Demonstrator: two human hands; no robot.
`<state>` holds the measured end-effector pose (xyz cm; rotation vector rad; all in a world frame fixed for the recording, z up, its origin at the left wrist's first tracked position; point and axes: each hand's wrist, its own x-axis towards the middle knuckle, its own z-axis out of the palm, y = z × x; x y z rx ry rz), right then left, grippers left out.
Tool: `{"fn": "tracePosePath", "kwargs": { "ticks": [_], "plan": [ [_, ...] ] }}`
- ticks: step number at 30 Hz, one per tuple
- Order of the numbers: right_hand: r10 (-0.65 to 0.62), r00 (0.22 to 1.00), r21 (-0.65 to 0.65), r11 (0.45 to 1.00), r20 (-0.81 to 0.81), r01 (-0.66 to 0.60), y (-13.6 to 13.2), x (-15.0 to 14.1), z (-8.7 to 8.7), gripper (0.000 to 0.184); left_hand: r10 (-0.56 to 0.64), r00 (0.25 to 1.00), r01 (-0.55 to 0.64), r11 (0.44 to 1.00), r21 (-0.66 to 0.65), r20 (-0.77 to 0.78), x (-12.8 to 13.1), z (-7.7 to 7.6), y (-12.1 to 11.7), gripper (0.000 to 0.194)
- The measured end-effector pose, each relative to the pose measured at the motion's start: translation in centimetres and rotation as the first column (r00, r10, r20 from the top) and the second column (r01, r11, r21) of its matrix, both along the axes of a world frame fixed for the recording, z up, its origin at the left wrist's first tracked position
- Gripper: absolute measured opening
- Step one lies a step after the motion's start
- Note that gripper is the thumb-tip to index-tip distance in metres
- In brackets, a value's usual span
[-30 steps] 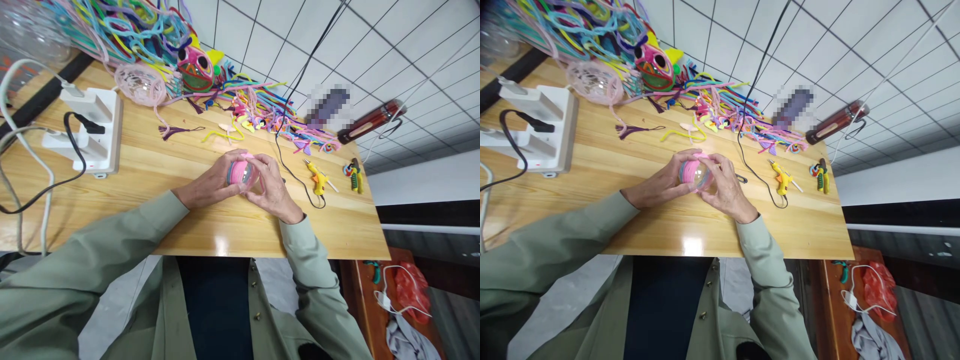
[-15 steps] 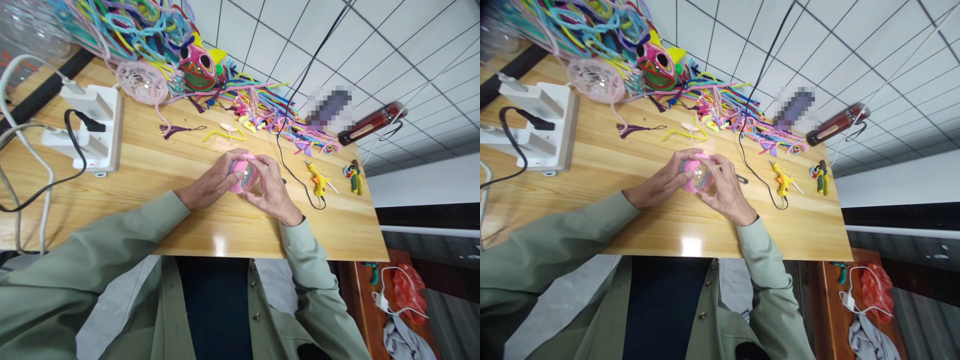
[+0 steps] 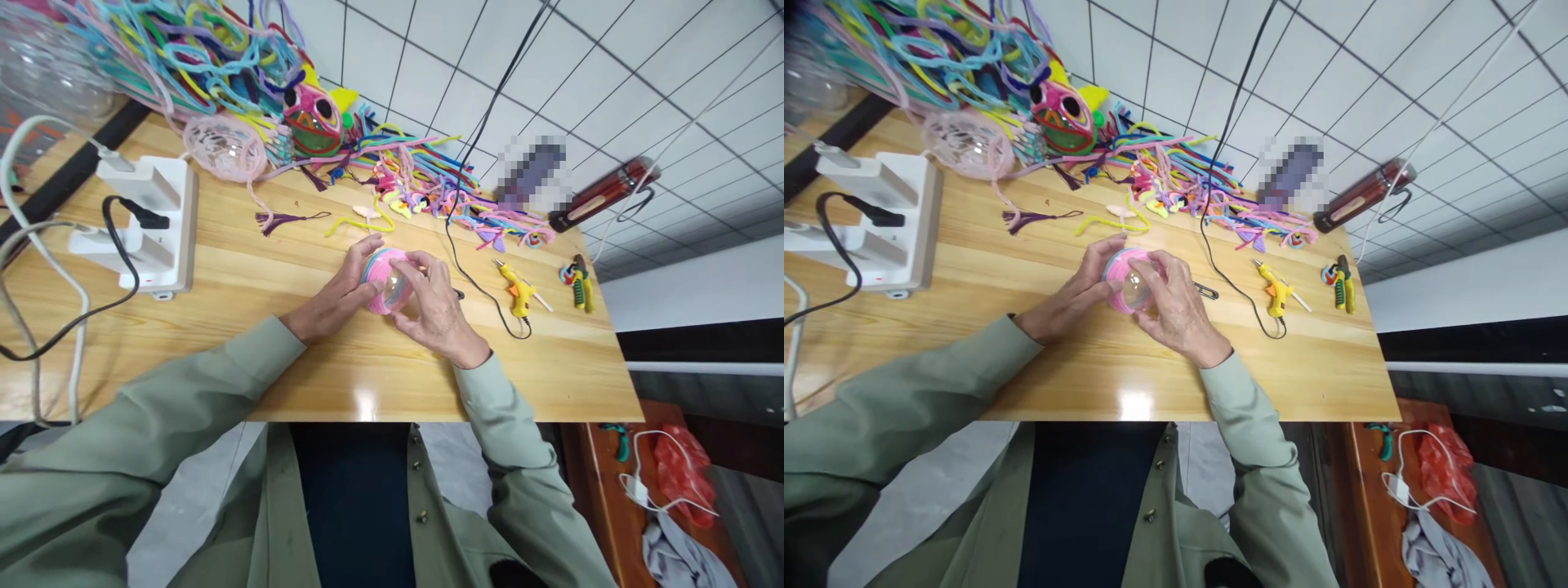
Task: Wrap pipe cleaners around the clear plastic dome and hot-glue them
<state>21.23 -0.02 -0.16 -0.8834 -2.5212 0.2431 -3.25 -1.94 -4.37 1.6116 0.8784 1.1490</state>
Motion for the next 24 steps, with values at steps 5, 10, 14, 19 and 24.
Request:
{"fn": "tracePosePath", "kwargs": {
  "ticks": [5,10,14,19,24],
  "plan": [
    [-0.002,1.000,-0.017,1.000,0.010,0.002,0.03,-0.11,-0.35,0.085,-0.024,0.999,0.027,0.995,-0.094,0.033,-0.17,0.31,0.27,0.073],
    [0.012,1.000,-0.003,1.000,-0.011,-0.012,0.11,-0.17,-0.61,0.083,0.003,1.000,-0.002,0.994,-0.113,0.010,-0.28,0.26,0.57,0.069],
    [0.005,1.000,-0.007,1.000,-0.004,-0.005,0.04,-0.34,-0.61,0.082,0.018,1.000,-0.020,0.994,-0.107,-0.022,-0.38,0.37,0.39,0.069],
    [-0.008,1.000,-0.021,1.000,-0.003,0.008,-0.05,-0.54,-0.64,0.082,0.004,0.998,-0.009,0.997,-0.079,-0.056,-0.42,0.78,0.05,0.073],
    [0.008,1.000,0.024,1.000,-0.022,-0.008,-0.08,-0.51,-0.70,0.085,0.027,0.999,-0.022,0.991,-0.132,0.037,-0.21,0.43,0.59,0.063]
  ]
}}
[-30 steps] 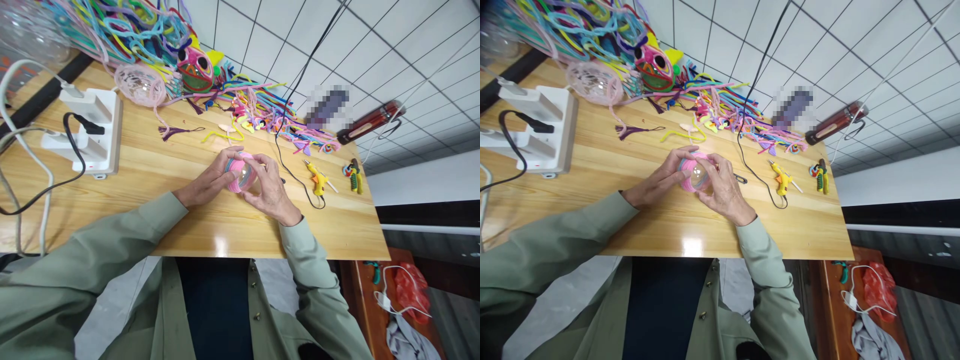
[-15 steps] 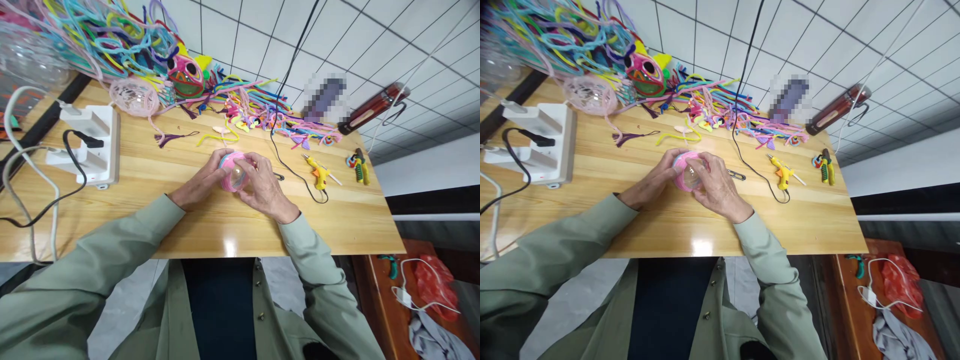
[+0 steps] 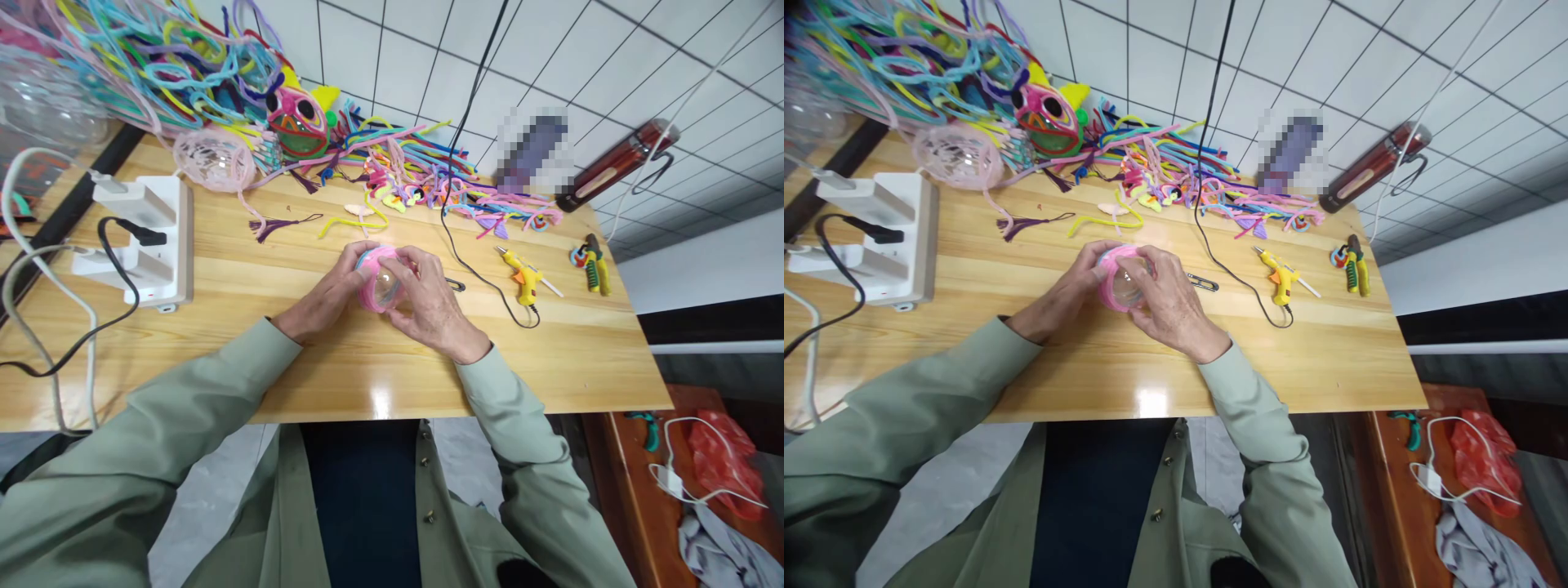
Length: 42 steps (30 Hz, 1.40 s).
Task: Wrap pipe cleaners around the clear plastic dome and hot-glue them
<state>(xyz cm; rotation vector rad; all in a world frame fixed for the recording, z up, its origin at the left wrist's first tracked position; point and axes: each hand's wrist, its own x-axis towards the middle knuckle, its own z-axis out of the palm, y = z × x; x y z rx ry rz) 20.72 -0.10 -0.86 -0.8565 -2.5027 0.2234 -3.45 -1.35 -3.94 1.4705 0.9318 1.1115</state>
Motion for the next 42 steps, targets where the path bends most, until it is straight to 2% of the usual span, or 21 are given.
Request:
{"fn": "tracePosePath", "kwargs": {
  "ticks": [5,11,15,24,31,37,42],
  "plan": [
    [0.052,0.999,-0.021,0.998,0.015,-0.052,-0.3,0.0,0.2,0.087,0.053,0.993,-0.046,0.996,-0.075,0.107,-0.3,0.1,0.8,0.047],
    [0.092,0.996,0.012,0.996,-0.022,-0.091,-0.2,0.1,-0.1,0.102,-0.020,0.991,0.025,0.999,-0.038,0.130,-0.8,1.1,0.6,0.053],
    [0.103,0.994,0.049,0.994,-0.041,-0.101,0.0,0.2,-0.2,0.097,-0.003,0.987,0.011,0.999,-0.053,0.162,-0.7,0.9,0.6,0.052],
    [-0.009,1.000,-0.039,0.999,-0.029,0.008,-0.1,0.3,-0.7,0.089,0.036,0.986,-0.018,0.993,-0.113,0.162,-0.7,1.1,0.3,0.065],
    [0.022,1.000,0.032,0.999,-0.019,-0.022,-0.2,0.4,-0.3,0.088,0.037,0.979,-0.011,0.991,-0.131,0.200,-0.8,0.7,0.5,0.061],
    [-0.002,1.000,0.060,0.998,-0.004,0.002,-0.7,0.1,0.1,0.085,0.092,0.983,-0.077,0.992,-0.101,0.159,-0.5,1.2,0.4,0.058],
    [-0.031,0.999,0.092,0.995,-0.026,0.033,-0.8,-0.2,0.0,0.079,0.140,0.970,-0.118,0.986,-0.118,0.201,-0.2,1.2,0.3,0.060]
  ]
}}
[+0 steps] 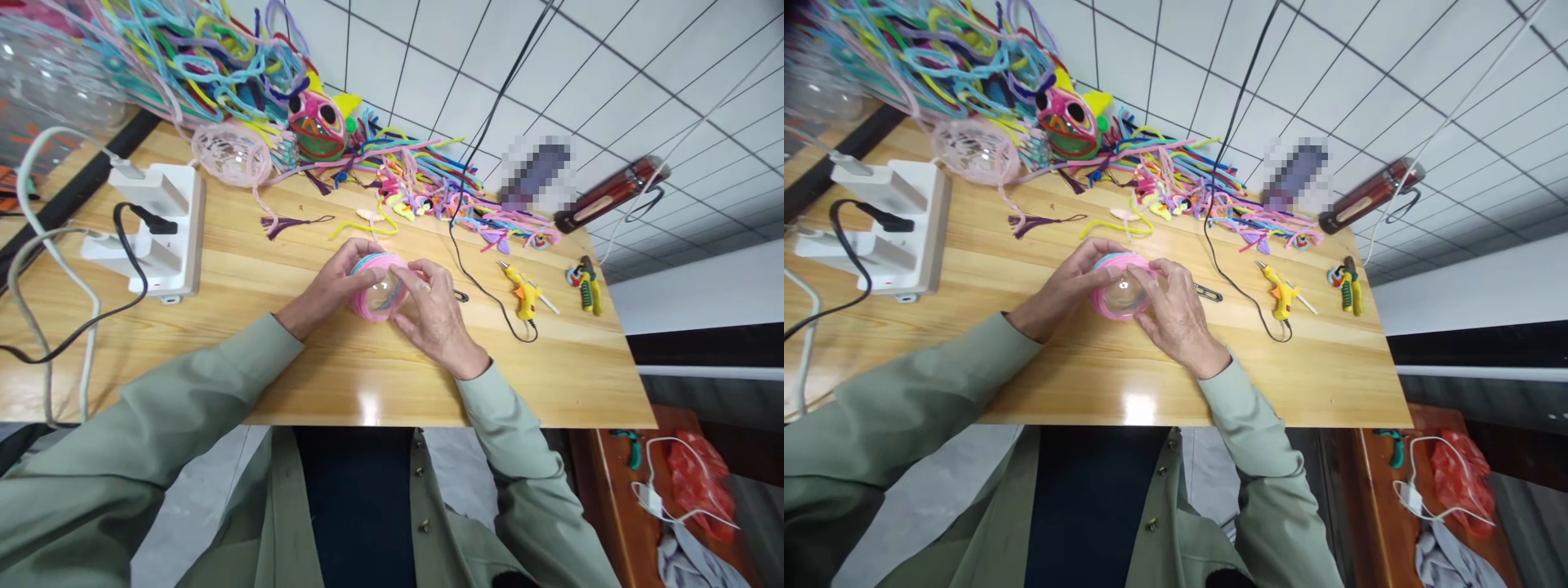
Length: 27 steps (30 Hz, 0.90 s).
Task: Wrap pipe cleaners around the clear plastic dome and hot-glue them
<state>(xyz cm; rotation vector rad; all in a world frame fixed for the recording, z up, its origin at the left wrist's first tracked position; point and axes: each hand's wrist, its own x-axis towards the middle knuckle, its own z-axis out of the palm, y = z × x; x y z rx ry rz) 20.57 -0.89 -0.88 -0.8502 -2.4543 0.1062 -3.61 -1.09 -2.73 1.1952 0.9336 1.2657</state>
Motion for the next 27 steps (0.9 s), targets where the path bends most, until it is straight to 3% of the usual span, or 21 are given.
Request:
{"fn": "tracePosePath", "kwargs": {
  "ticks": [5,11,16,22,27],
  "plan": [
    [-0.002,1.000,0.003,1.000,-0.017,0.002,0.3,0.1,0.0,0.080,0.016,1.000,-0.016,0.999,-0.047,0.008,0.0,0.7,-0.4,0.071],
    [-0.006,0.999,0.001,1.000,-0.041,0.006,0.4,0.4,-0.2,0.080,0.003,1.000,-0.004,0.997,-0.081,-0.015,0.0,1.4,-0.7,0.069],
    [-0.041,0.999,-0.045,0.998,-0.029,0.040,0.4,0.7,-0.3,0.081,-0.032,0.999,0.037,0.990,-0.138,0.038,0.0,1.3,-0.9,0.071],
    [0.021,0.999,-0.010,1.000,-0.043,-0.021,0.5,0.9,0.2,0.083,-0.040,0.993,0.054,0.990,-0.130,0.107,0.3,0.8,-0.6,0.079],
    [0.021,0.999,-0.106,0.994,-0.025,-0.024,0.4,1.0,0.5,0.087,-0.038,0.986,0.061,0.988,-0.144,0.160,0.7,0.2,-0.4,0.082]
  ]
}}
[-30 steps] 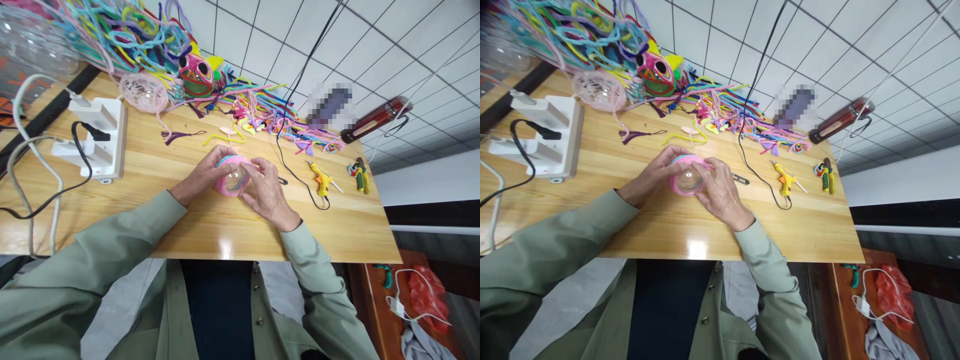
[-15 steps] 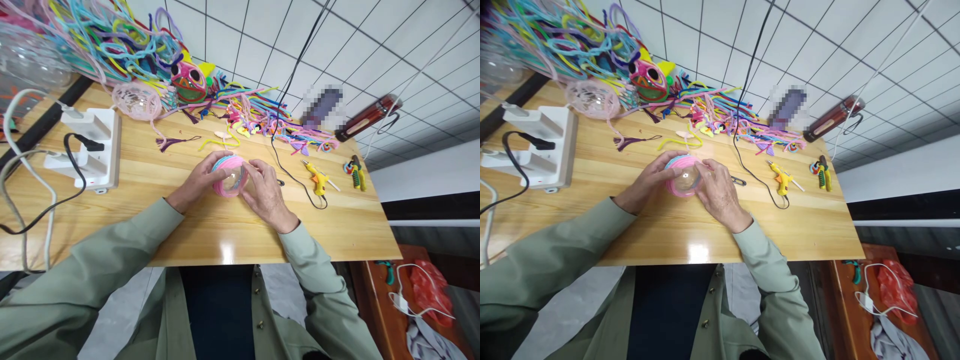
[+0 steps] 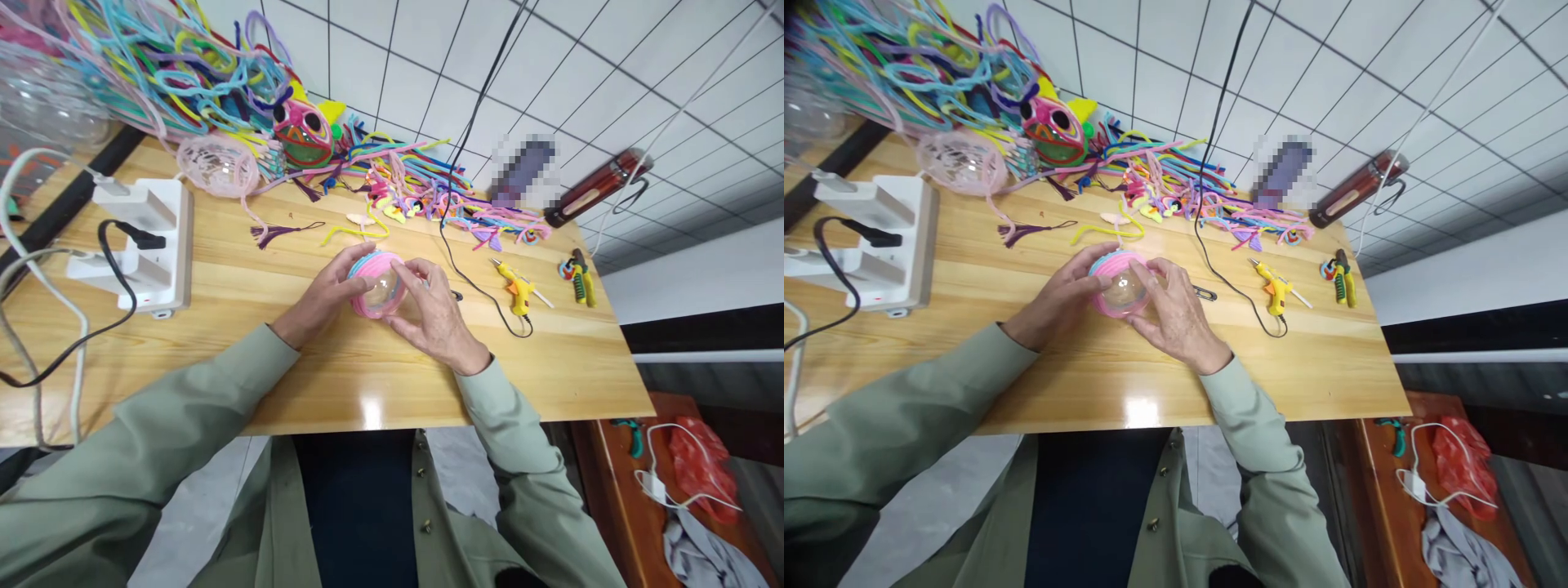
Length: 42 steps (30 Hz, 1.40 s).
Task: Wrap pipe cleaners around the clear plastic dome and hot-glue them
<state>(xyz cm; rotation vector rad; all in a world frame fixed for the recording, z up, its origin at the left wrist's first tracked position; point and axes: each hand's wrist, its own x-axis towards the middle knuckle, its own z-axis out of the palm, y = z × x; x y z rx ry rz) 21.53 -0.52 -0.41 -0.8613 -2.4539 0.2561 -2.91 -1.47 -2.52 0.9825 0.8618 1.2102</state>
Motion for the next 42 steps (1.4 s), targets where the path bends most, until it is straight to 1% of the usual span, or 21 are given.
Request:
{"fn": "tracePosePath", "kwargs": {
  "ticks": [2,5,8,10,13,16,19,23,27,32,35,38,42],
  "plan": [
    [-0.018,1.000,0.004,1.000,-0.020,0.018,-0.1,-0.1,0.1,0.085,0.000,1.000,0.000,1.000,0.016,0.003,0.1,-0.2,0.0,0.079],
    [-0.030,0.997,0.043,0.999,-0.071,0.033,-0.3,-0.4,0.3,0.079,0.015,1.000,-0.015,0.998,0.064,0.003,0.2,-0.4,-0.1,0.072],
    [-0.022,0.993,0.065,0.997,-0.115,0.029,-0.3,-0.6,0.4,0.083,0.018,1.000,-0.017,0.995,0.097,-0.013,0.1,-0.5,-0.1,0.068],
    [-0.017,0.991,0.064,0.998,-0.131,0.026,-0.2,-0.6,0.3,0.084,0.008,1.000,-0.007,0.995,0.096,-0.011,-0.1,-0.5,-0.1,0.070],
    [-0.038,0.993,0.040,0.998,-0.115,0.043,0.0,-0.5,0.1,0.083,0.001,1.000,0.000,0.997,0.081,-0.012,-0.2,-0.5,0.0,0.073],
    [-0.044,0.997,0.007,0.999,-0.070,0.045,0.0,-0.4,0.0,0.093,0.018,0.998,-0.014,0.997,0.072,-0.065,-0.1,-0.4,0.2,0.071],
    [-0.014,0.999,0.006,1.000,-0.051,0.014,-0.2,-0.5,0.1,0.100,0.062,0.992,-0.054,0.996,0.070,-0.107,0.1,-0.4,0.3,0.071],
    [0.021,0.997,0.042,0.999,-0.079,-0.018,-0.2,-0.6,0.2,0.100,0.075,0.986,-0.067,0.996,0.055,-0.152,-0.1,0.0,0.2,0.072],
    [0.006,0.998,0.046,0.999,-0.068,-0.003,0.2,-0.4,-0.1,0.100,0.060,0.976,-0.057,0.998,0.024,-0.211,-0.3,0.4,0.0,0.073],
    [-0.010,0.999,0.022,1.000,-0.047,0.011,0.5,-0.1,-0.2,0.099,0.053,0.979,-0.051,0.999,0.015,-0.197,-0.3,0.5,-0.1,0.072],
    [-0.017,0.999,0.014,1.000,-0.041,0.018,0.4,-0.2,0.0,0.095,0.056,0.981,-0.054,0.998,0.016,-0.184,-0.3,0.6,-0.2,0.067],
    [-0.032,0.998,0.034,0.999,-0.052,0.033,0.3,-0.3,0.3,0.087,0.070,0.981,-0.065,0.997,0.034,-0.179,-0.4,0.6,-0.3,0.063],
    [-0.067,0.998,-0.005,0.998,-0.018,0.067,0.1,-0.3,0.4,0.072,0.082,0.983,-0.077,0.996,0.041,-0.165,-0.3,0.5,-0.3,0.066]
  ]
}}
